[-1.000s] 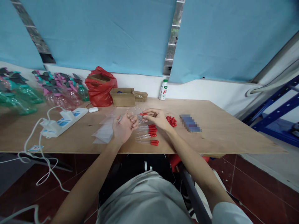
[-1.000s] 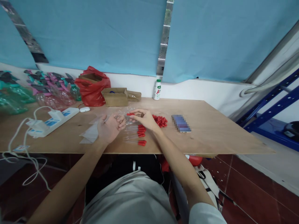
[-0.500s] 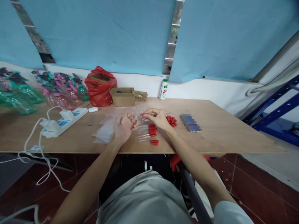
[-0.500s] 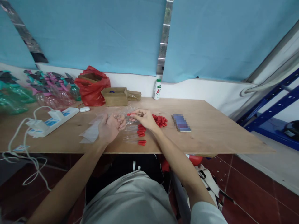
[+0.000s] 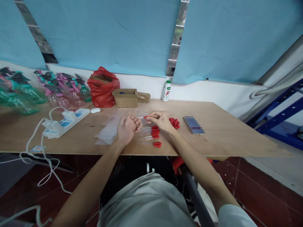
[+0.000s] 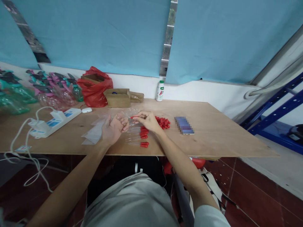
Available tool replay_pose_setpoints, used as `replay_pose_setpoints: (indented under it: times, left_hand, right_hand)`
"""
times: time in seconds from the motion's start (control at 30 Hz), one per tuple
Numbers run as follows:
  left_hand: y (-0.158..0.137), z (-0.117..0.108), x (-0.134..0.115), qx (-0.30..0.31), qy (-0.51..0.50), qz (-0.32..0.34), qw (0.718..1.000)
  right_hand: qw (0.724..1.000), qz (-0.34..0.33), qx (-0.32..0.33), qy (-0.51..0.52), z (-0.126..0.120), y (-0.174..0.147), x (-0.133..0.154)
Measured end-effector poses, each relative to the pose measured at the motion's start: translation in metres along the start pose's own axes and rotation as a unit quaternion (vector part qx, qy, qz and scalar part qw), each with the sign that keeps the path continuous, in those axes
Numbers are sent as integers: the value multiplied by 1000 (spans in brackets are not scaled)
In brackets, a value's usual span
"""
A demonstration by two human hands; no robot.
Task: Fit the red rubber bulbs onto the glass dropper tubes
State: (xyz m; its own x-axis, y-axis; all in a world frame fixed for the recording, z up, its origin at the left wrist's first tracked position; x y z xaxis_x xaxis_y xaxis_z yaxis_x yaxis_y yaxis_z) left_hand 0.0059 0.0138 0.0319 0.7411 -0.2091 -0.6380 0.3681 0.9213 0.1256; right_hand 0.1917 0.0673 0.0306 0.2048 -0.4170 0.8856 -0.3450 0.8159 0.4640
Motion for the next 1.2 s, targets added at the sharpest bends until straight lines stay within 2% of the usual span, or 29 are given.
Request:
replay_pose_setpoints:
  times: [0.27, 0.77, 1.03, 1.2]
  left_hand:
    - [3, -7, 2, 43, 72, 32, 996]
    - [1, -2, 2, 10, 83, 19, 996]
    - [4, -6, 1, 5, 84, 47, 995]
    - [9, -14, -3, -44, 91, 73, 992]
  right_hand:
    - [1000, 5, 3, 1, 0, -1, -4]
    - [1000, -11, 8, 1, 2, -1, -4]
    - [999, -12, 11, -32, 1, 0, -1]
    - [999, -17, 22, -30, -3, 0, 2]
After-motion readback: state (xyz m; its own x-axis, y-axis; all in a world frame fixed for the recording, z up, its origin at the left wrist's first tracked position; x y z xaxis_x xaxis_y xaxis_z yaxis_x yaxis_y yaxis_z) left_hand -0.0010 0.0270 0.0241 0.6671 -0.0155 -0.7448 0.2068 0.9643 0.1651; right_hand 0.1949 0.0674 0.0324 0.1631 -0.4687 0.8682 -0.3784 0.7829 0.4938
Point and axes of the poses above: each hand's wrist, its own y-axis towards the middle knuckle, its own z-axis out of the palm, x = y × z, the point moved 3 cm from there along y, towards the middle knuckle, and after that the axes turned 2 degrees about -z, right-handed, at the moved point
